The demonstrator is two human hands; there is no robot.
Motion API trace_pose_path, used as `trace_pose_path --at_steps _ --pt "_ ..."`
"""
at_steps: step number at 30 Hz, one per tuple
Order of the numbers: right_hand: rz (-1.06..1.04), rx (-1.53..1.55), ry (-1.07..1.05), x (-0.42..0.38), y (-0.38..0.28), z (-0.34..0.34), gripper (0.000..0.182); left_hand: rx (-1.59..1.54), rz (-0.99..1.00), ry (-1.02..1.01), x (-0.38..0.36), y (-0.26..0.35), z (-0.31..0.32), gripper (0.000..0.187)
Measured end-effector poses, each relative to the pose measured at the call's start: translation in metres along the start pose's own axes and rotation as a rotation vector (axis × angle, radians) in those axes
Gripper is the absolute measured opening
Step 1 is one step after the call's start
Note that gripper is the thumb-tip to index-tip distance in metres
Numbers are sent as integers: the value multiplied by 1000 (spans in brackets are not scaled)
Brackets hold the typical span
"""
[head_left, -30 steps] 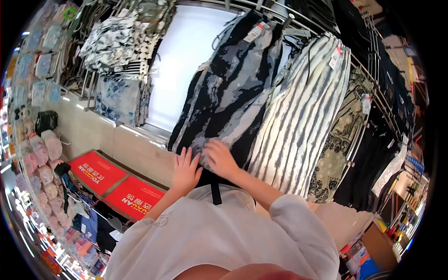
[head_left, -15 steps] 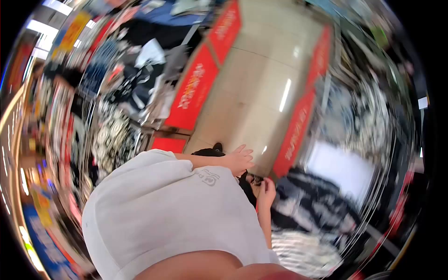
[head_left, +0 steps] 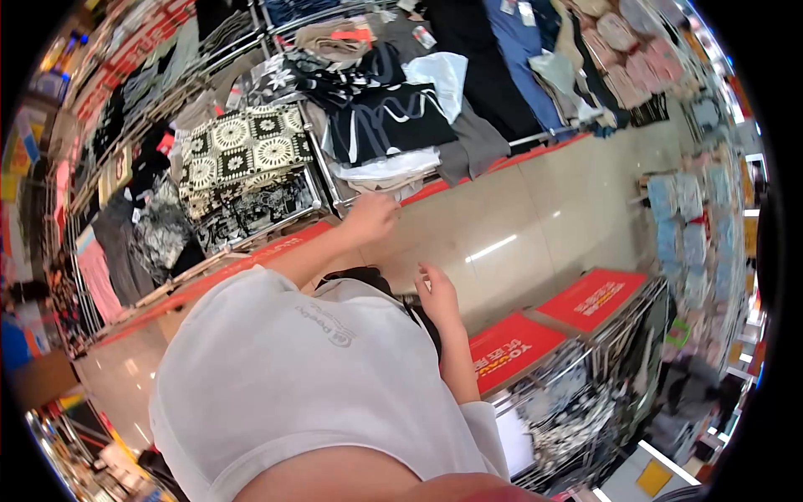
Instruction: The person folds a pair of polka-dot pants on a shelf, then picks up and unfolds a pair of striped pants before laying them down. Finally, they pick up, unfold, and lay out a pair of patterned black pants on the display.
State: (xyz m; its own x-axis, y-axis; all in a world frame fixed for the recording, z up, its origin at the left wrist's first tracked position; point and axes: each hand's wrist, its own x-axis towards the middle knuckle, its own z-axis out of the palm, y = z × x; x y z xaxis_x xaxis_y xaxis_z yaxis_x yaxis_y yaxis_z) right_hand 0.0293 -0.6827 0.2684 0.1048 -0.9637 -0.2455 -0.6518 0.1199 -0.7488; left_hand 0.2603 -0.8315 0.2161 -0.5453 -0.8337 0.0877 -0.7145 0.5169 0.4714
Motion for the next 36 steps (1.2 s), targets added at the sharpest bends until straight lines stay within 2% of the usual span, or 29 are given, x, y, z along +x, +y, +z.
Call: trace_pose_path --at_steps 2,6,8,11,14,17,18,20,21,22,23,25,26,29,31,36 --pt "-8 17 -58 23 1 -6 36 -172 -166 225 23 -28 -12 27" --pt "-45 82 -230 57 37 -9 37 -153 -292 295 55 -61 -22 28" --pt "-96 46 -267 71 64 -10 36 -144 -324 281 67 -63 -22 29" --pt "-7 140 -438 101 92 -30 36 -123 -433 233 82 -68 -13 31" --pt "-19 187 -389 133 107 -63 36 -69 -550 137 95 -90 3 35" --pt "-5 271 -378 173 124 -92 33 -27 -795 3 108 -107 5 41" --pt "-7 348 -342 187 131 -102 32 -23 -814 5 110 -112 4 41" --pt "-43 362 -358 221 132 -122 30 68 -1022 -11 111 -133 14 47" --pt "-8 433 -390 239 127 -131 29 61 -1063 -30 112 -147 19 56" --pt "36 502 -423 255 122 -136 29 60 -1078 -33 113 -157 21 56" --pt "-36 532 -411 274 118 -141 26 77 -1016 75 114 -165 24 59" --pt "-32 599 -440 310 100 -152 26 34 -959 225 120 -169 26 66" --pt "-44 677 -443 332 88 -156 25 -20 -1016 241 131 -166 17 70" --pt "6 578 -435 398 67 -147 26 -134 -1155 291 154 -187 22 74" --pt "52 557 -417 439 57 -129 30 -235 -1268 470 166 -208 34 77" --pt "275 496 -248 518 54 -68 47 -315 -1287 584 185 -229 42 76"
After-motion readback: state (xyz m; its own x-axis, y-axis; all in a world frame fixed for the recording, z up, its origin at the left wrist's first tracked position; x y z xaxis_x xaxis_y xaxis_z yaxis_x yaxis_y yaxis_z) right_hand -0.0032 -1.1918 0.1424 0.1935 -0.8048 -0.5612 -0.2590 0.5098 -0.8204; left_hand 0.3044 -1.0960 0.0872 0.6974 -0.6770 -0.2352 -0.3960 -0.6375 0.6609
